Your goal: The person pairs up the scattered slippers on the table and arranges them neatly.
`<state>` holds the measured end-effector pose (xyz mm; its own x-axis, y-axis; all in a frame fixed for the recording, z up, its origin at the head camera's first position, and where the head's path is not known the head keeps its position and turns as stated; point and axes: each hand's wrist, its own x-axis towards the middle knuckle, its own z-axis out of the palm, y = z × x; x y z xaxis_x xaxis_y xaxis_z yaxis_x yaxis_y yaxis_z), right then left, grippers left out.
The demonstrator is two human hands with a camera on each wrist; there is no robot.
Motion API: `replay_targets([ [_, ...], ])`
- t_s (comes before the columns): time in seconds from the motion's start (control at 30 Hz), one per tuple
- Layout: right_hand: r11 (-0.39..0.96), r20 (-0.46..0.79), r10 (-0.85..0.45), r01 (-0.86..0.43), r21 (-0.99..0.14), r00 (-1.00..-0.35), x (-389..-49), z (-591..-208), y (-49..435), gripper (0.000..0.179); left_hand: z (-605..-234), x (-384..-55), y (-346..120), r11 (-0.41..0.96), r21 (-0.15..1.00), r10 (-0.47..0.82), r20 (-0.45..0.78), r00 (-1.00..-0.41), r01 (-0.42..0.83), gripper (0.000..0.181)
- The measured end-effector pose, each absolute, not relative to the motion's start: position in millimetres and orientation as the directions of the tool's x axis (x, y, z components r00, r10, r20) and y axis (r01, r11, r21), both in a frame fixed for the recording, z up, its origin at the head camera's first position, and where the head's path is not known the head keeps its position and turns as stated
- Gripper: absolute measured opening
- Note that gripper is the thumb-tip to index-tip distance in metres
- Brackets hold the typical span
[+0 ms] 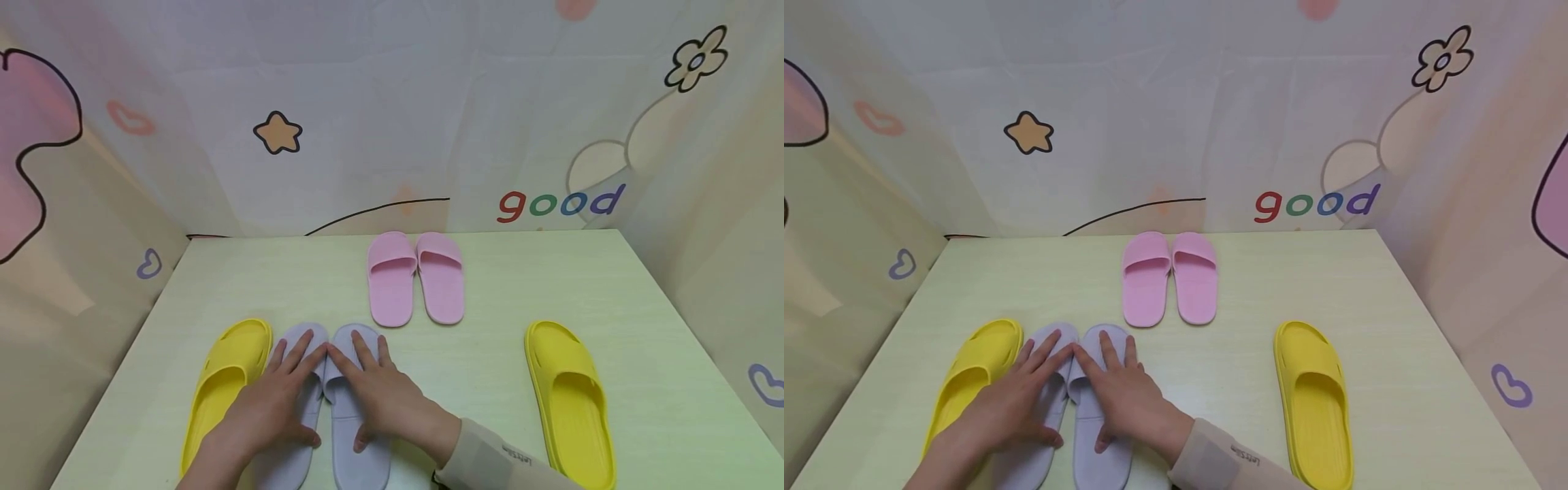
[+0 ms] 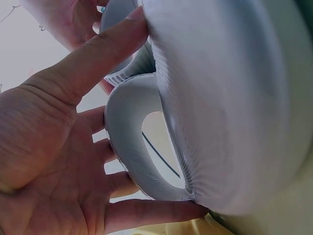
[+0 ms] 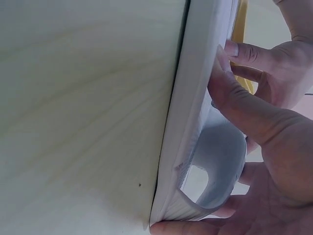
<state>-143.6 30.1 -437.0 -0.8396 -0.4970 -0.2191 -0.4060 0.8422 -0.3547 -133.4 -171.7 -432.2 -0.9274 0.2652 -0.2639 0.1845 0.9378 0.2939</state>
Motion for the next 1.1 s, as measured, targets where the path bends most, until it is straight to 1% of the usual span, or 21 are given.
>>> replay_targets([
  [0.43, 0.847, -0.227, -0.494, -0.406, -0.342, -0.839, -148, -438, 21, 0.149, -432, -137, -178, 0.941, 0.288, 0.258, -0.263, -0.93, 0.18, 0.135],
  [0.6, 0.835, -0.226, -0.502, -0.4, -0.376, -0.835, -150, -439, 23, 0.147, -432, -136, -179, 0.939, 0.289, 0.262, -0.249, -0.933, 0.187, 0.136],
  [0.87, 0.806, -0.191, -0.532, -0.424, -0.413, -0.825, -149, -441, 30, 0.139, -430, -132, -180, 0.941, 0.274, 0.266, -0.239, -0.934, 0.198, 0.133],
  [1.0, 0.799, -0.166, -0.549, -0.456, -0.393, -0.819, -144, -441, 32, 0.133, -427, -125, -181, 0.94, 0.27, 0.273, -0.237, -0.932, 0.207, 0.129],
  [1.1, 0.793, -0.148, -0.566, -0.488, -0.364, -0.811, -138, -440, 33, 0.127, -423, -119, -182, 0.939, 0.273, 0.276, -0.239, -0.931, 0.208, 0.13],
])
